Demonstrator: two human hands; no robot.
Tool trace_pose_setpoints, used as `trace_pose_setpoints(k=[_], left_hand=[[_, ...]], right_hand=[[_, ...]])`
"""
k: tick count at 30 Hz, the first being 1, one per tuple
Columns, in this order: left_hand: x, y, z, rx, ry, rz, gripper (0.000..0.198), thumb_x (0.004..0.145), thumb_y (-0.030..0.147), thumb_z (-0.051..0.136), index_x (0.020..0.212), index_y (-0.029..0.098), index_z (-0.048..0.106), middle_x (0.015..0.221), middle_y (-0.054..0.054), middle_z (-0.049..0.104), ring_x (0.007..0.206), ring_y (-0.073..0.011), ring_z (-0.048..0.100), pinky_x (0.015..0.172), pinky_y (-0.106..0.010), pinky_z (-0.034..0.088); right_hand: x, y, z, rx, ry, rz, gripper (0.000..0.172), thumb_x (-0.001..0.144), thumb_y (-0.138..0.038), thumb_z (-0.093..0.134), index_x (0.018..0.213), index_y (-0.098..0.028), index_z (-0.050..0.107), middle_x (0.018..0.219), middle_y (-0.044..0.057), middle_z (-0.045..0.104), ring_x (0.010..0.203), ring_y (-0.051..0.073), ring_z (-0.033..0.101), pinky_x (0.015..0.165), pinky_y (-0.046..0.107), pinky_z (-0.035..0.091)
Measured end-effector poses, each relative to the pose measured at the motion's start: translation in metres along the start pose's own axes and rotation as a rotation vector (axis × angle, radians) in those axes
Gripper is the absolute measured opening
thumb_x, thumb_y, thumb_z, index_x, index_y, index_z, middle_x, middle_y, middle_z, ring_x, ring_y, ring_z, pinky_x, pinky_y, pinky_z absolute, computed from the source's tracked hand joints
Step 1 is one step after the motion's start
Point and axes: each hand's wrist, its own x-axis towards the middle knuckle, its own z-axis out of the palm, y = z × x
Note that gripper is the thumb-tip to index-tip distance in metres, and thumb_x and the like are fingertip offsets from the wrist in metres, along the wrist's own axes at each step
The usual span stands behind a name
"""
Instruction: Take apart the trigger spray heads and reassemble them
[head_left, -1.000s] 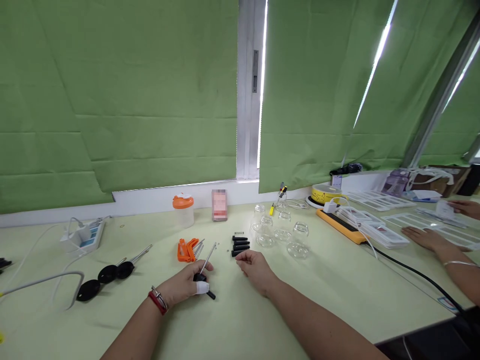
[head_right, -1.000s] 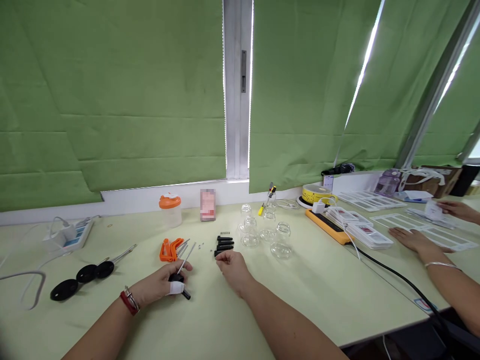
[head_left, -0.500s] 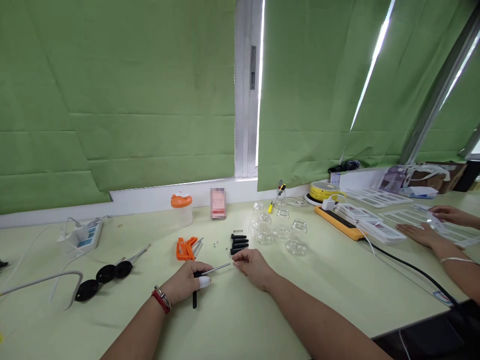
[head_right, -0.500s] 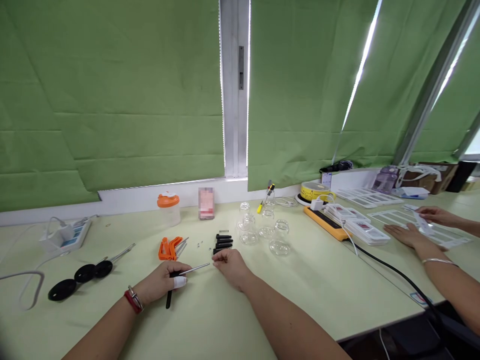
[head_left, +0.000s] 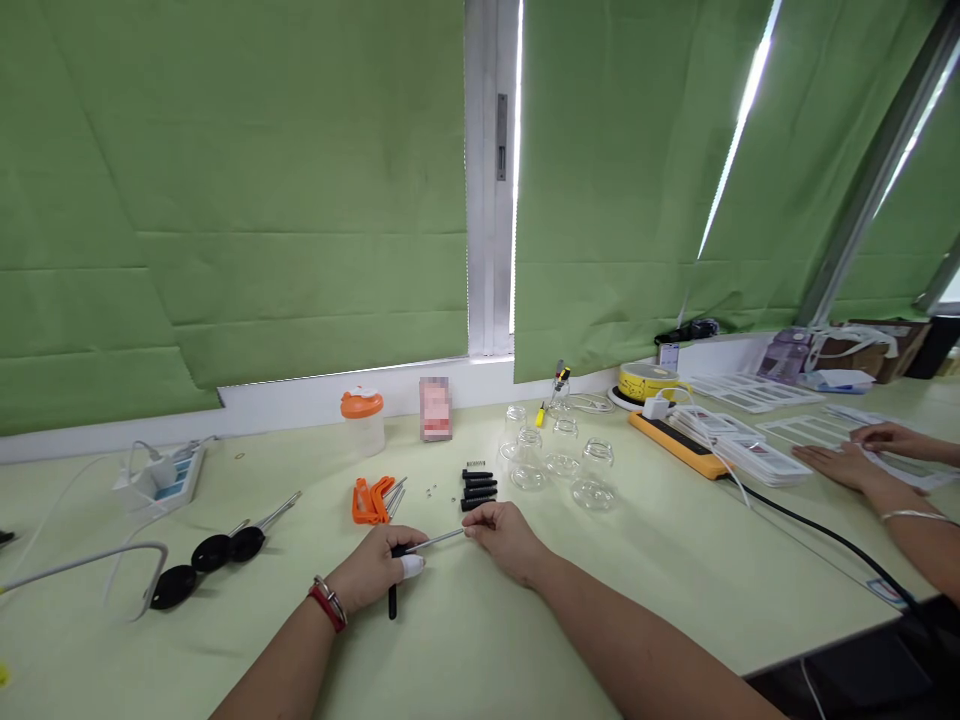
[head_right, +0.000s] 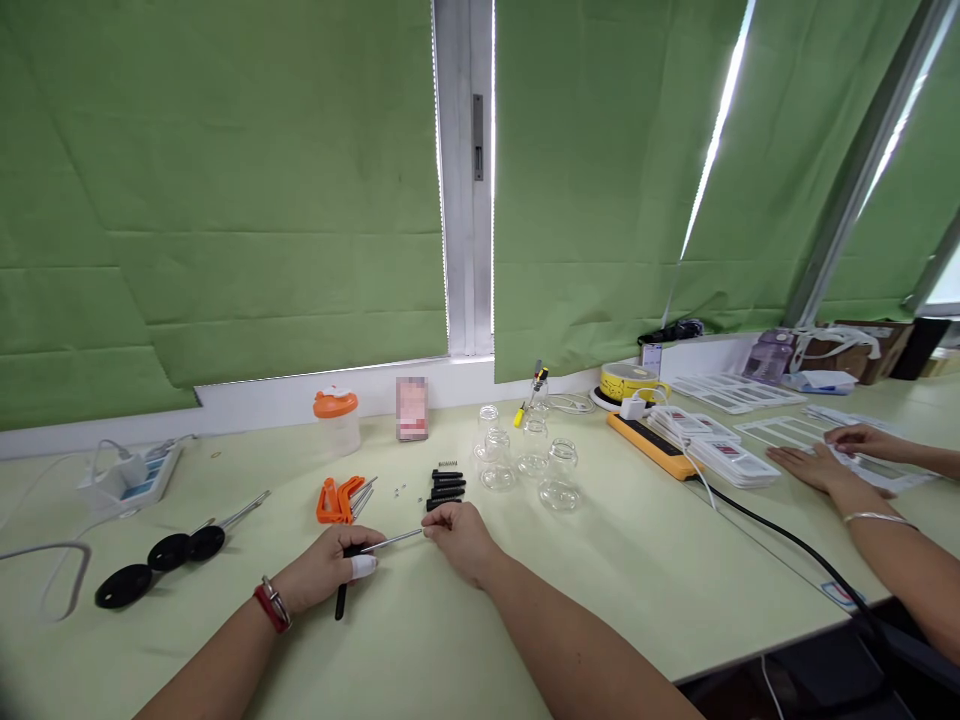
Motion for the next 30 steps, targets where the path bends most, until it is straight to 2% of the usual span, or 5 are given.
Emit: trace_pose_setpoints(k=[6, 14, 23, 28, 30], left_hand=[[0.001, 0.001, 0.003, -0.009, 0.007, -0.009, 0.029, 0.072, 0.033, 0.056, 0.091, 0.015, 0.068, 0.078, -0.002, 0.062, 0.069, -0.0152, 0.049, 0.064, -0.025, 0.039], [0.0, 0.006, 0.002, 0.019, -0.015, 0.014, 0.029, 0.073, 0.034, 0.054, 0.09, 0.016, 0.068, 0.079, -0.002, 0.063, 0.072, -0.0162, 0.05, 0.066, -0.025, 0.041], [0.001, 0.0, 0.001, 0.001, -0.032, 0.036, 0.031, 0.075, 0.034, 0.054, 0.097, 0.016, 0.068, 0.089, -0.003, 0.065, 0.081, -0.0189, 0.054, 0.071, -0.026, 0.043], [0.003, -0.009, 0.003, 0.058, 0.102, -0.023, 0.039, 0.07, 0.037, 0.06, 0.102, 0.016, 0.064, 0.085, -0.003, 0.059, 0.079, -0.0181, 0.052, 0.072, -0.028, 0.043], [0.003, -0.01, 0.004, 0.06, 0.121, -0.044, 0.04, 0.069, 0.038, 0.061, 0.103, 0.016, 0.063, 0.085, -0.003, 0.057, 0.077, -0.0172, 0.051, 0.07, -0.028, 0.044]], right_hand=[[-0.001, -0.003, -0.001, 0.009, -0.007, 0.007, 0.014, 0.067, -0.024, 0.061, 0.077, -0.015, 0.066, 0.07, 0.0, 0.06, 0.066, 0.012, 0.051, 0.065, 0.025, 0.04], [0.001, 0.001, -0.002, -0.034, -0.029, -0.01, 0.011, 0.07, -0.024, 0.057, 0.075, -0.017, 0.063, 0.063, -0.003, 0.054, 0.059, 0.01, 0.044, 0.058, 0.023, 0.035], [0.0, -0.002, -0.003, -0.117, -0.045, -0.033, 0.011, 0.073, -0.026, 0.054, 0.075, -0.017, 0.061, 0.065, -0.003, 0.051, 0.061, 0.011, 0.042, 0.059, 0.023, 0.034], [0.0, 0.003, -0.002, -0.144, -0.049, -0.033, 0.014, 0.076, -0.029, 0.053, 0.076, -0.017, 0.06, 0.063, -0.003, 0.048, 0.059, 0.01, 0.039, 0.057, 0.022, 0.033], [0.0, 0.004, -0.002, -0.156, -0.06, -0.037, 0.015, 0.077, -0.029, 0.051, 0.075, -0.017, 0.059, 0.062, -0.003, 0.045, 0.058, 0.01, 0.037, 0.055, 0.022, 0.031]])
